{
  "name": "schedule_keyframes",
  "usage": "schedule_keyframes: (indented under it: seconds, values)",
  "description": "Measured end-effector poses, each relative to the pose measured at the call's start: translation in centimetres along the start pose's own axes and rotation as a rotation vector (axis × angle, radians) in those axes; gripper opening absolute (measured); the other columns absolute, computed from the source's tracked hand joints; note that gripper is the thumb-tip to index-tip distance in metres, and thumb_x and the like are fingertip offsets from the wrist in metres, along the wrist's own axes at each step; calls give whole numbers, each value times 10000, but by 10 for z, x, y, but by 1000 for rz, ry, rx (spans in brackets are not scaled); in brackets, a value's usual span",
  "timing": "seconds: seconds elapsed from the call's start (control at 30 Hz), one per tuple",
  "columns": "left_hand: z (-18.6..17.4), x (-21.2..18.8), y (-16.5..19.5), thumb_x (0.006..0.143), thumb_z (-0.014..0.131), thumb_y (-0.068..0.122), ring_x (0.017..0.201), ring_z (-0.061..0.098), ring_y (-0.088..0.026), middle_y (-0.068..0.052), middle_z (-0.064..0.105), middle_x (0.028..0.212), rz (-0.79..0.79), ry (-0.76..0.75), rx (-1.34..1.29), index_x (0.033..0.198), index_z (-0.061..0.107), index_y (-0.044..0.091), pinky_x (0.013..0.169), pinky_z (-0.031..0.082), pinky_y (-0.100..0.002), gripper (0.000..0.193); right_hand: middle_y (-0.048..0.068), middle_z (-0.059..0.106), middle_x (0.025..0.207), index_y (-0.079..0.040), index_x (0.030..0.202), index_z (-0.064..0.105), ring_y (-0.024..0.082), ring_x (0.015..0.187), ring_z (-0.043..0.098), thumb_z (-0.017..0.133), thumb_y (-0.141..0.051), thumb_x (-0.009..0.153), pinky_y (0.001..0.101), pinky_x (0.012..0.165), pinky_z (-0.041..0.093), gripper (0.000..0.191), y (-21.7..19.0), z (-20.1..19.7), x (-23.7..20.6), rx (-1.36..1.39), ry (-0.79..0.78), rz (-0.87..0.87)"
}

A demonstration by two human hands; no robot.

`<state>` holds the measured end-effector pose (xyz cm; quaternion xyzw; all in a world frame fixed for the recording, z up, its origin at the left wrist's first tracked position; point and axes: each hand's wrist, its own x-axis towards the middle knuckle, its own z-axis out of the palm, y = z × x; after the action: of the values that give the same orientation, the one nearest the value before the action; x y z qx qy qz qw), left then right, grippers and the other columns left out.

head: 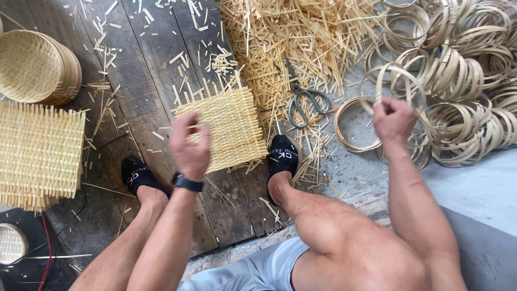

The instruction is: The person repeatedly places a circular bamboo frame onto a flat woven mat, trims the excess mat with shears, and stacks the finished pieces. The person handles bamboo mats, frames, and shears throughout the clip.

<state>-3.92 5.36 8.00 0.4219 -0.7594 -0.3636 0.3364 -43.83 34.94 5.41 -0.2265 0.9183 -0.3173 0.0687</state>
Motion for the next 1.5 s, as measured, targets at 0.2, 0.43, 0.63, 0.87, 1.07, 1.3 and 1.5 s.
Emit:
schedule_keyframes:
  seconds: [0.2,0.43,0.63,0.87,1.07,1.3,1.5]
  values:
    - [26,-15,96,953,729,94,950,692,-145,-102,701,1118,175,-330,-379,1173,707,56,821,602,-287,224,20,614,707,-82,910,676,117,533,556,704,-136,962,260,435,424,80,-23,-88,54,853,159,434]
    - [6,-25,132,976,733,169,915,730,-139,-89,752,1026,0,-360,-439,1194,732,49,828,604,-273,250,62,674,864,34,1081,768,126,623,534,692,-3,896,272,513,361,203,-96,-138,15,883,83,142]
    - [38,-36,202,1086,636,193,1150,679,-153,-128,702,1304,88,-314,-887,1415,616,33,989,571,-282,366,68,791,834,-39,987,804,120,698,722,755,-138,851,274,634,584,176,-267,-126,-60,260,-617,-304]
    - [-14,-16,186,1038,666,86,671,510,-43,-69,716,955,-383,-354,-1200,1338,686,-26,572,389,-195,320,68,662,933,-136,929,733,268,911,654,848,-433,714,436,764,538,383,-359,-121,-83,-152,-102,-1351]
    - [-56,-9,156,988,632,77,552,445,-46,-5,626,754,-637,-485,-1254,1212,689,-39,490,354,-214,258,90,641,982,-61,1029,724,230,860,665,777,-196,898,346,705,582,196,-355,-78,-96,51,-411,-1302]
    - [-74,18,147,959,587,339,580,600,-142,-53,661,703,-762,-572,-1003,872,649,39,487,492,-332,318,89,635,828,-21,865,677,211,736,639,738,-270,960,341,590,563,273,-361,-40,-107,-177,-560,-1312]
    - [-69,27,154,899,300,866,360,240,-84,97,303,432,-948,-776,-912,529,329,234,355,158,-256,733,91,631,895,14,888,645,219,850,646,686,-91,835,332,776,587,125,-368,-21,-125,-44,-214,-1551]
